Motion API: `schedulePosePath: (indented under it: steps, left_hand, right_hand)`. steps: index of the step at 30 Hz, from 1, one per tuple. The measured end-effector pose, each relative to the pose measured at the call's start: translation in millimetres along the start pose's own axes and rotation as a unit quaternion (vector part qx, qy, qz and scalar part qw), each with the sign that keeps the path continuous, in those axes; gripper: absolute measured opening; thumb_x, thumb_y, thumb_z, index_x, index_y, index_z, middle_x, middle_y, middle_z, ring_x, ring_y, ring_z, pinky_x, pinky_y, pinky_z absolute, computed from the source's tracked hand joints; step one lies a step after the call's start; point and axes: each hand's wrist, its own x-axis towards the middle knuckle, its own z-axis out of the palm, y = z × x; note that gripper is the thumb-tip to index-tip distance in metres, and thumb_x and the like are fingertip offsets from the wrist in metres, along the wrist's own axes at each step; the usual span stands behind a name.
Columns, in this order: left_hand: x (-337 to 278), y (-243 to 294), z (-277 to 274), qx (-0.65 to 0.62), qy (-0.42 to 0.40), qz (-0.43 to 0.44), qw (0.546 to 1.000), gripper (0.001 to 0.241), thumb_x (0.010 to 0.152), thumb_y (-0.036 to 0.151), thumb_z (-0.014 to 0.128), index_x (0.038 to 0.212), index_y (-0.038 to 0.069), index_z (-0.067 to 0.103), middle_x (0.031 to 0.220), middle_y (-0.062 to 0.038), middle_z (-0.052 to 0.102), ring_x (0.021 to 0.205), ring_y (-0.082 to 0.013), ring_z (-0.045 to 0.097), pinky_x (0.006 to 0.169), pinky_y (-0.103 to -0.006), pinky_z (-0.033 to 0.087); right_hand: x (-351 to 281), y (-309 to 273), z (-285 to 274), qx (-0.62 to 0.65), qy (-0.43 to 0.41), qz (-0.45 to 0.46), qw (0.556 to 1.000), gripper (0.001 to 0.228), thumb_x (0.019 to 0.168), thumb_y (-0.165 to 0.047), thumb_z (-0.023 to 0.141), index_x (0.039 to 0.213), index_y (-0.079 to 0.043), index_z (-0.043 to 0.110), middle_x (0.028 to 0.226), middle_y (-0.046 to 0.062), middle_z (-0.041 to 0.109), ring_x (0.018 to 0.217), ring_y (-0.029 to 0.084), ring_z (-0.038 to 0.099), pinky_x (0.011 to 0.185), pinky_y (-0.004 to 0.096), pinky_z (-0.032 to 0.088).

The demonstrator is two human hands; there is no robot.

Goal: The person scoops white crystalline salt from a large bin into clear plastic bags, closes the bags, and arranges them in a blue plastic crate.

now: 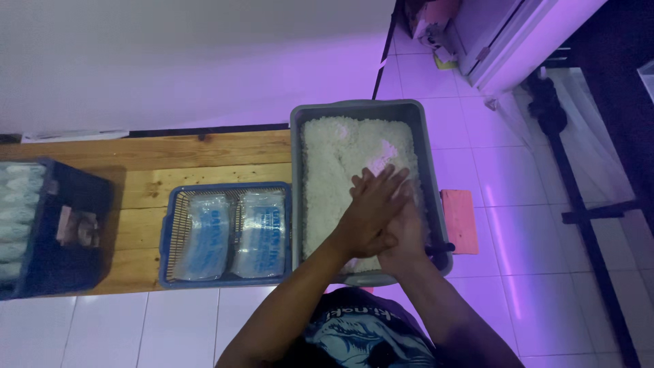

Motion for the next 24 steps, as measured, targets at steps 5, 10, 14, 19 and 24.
schedulePosePath:
  steps: [5, 10, 14, 19, 24]
  left_hand:
    - [8.9, -27.0, -20.9, -0.103, 0.071, -0.282, 0.951, 0.091, 0.107, 0.078, 0.006, 0.18, 0.025, 0.014, 0.19, -0.013, 0.005, 0.174, -0.0418, 0.003, 0.131, -0.0763, 0.001]
    - [29.5, 47.2, -55.9, -0.448, 0.109, -0.424, 0.78, 0.088, 0.111, 0.072, 0.01, 0.181, 0.018, 0.012, 0.189, -0.016, 0.001, 0.172, -0.0404, -0.01, 0.134, -0.066, -0.011]
    - [25.5, 73.8, -72.6, -0.662, 0.16, -0.408, 0.608, 0.098, 0.106, 0.084, 0.02, 0.179, 0.017, 0.02, 0.184, -0.015, 0.02, 0.168, -0.0395, 0.017, 0.138, -0.0563, 0.007]
    - [22.3, 99.2, -96.1, -0.636, 0.165, -0.217, 0.722, 0.098, 0.11, 0.079, 0.008, 0.181, 0.012, 0.016, 0.189, -0.011, 0.008, 0.171, -0.0406, 0.008, 0.138, -0.0532, 0.0]
    - [-1.9, 68.5, -33.3, -0.215, 0.007, -0.06, 0.975, 0.103, 0.105, 0.089, 0.024, 0.177, 0.016, 0.028, 0.188, -0.018, 0.013, 0.174, -0.0468, 0.0, 0.134, -0.0694, -0.008]
  right_hand:
    - [-17.0, -17.5, 22.2, -0.138, -0.092, -0.116, 0.979, 0.118, 0.1, -0.091, 0.025, 0.177, -0.004, 0.011, 0.187, 0.019, 0.009, 0.171, 0.04, 0.009, 0.137, 0.057, 0.007]
    - [3.5, 16.5, -20.2, -0.521, -0.152, -0.309, 0.781, 0.118, 0.097, -0.092, 0.039, 0.176, -0.006, 0.021, 0.186, 0.026, 0.003, 0.172, 0.046, 0.001, 0.14, 0.06, 0.002]
    - [25.1, 49.2, -73.3, -0.618, -0.105, -0.294, 0.722, 0.099, 0.104, -0.081, 0.03, 0.174, -0.011, 0.034, 0.186, 0.018, 0.018, 0.171, 0.047, 0.006, 0.134, 0.067, -0.007]
    - [37.4, 64.7, -109.8, -0.708, 0.115, -0.16, 0.678, 0.071, 0.108, -0.029, 0.058, 0.173, -0.006, 0.039, 0.186, 0.026, 0.008, 0.167, 0.057, 0.004, 0.117, 0.09, 0.022]
    - [6.9, 30.7, -14.4, -0.1, 0.194, 0.066, 0.974, 0.072, 0.114, -0.051, 0.03, 0.177, -0.017, 0.027, 0.184, 0.006, 0.022, 0.17, 0.027, 0.017, 0.139, 0.051, 0.012]
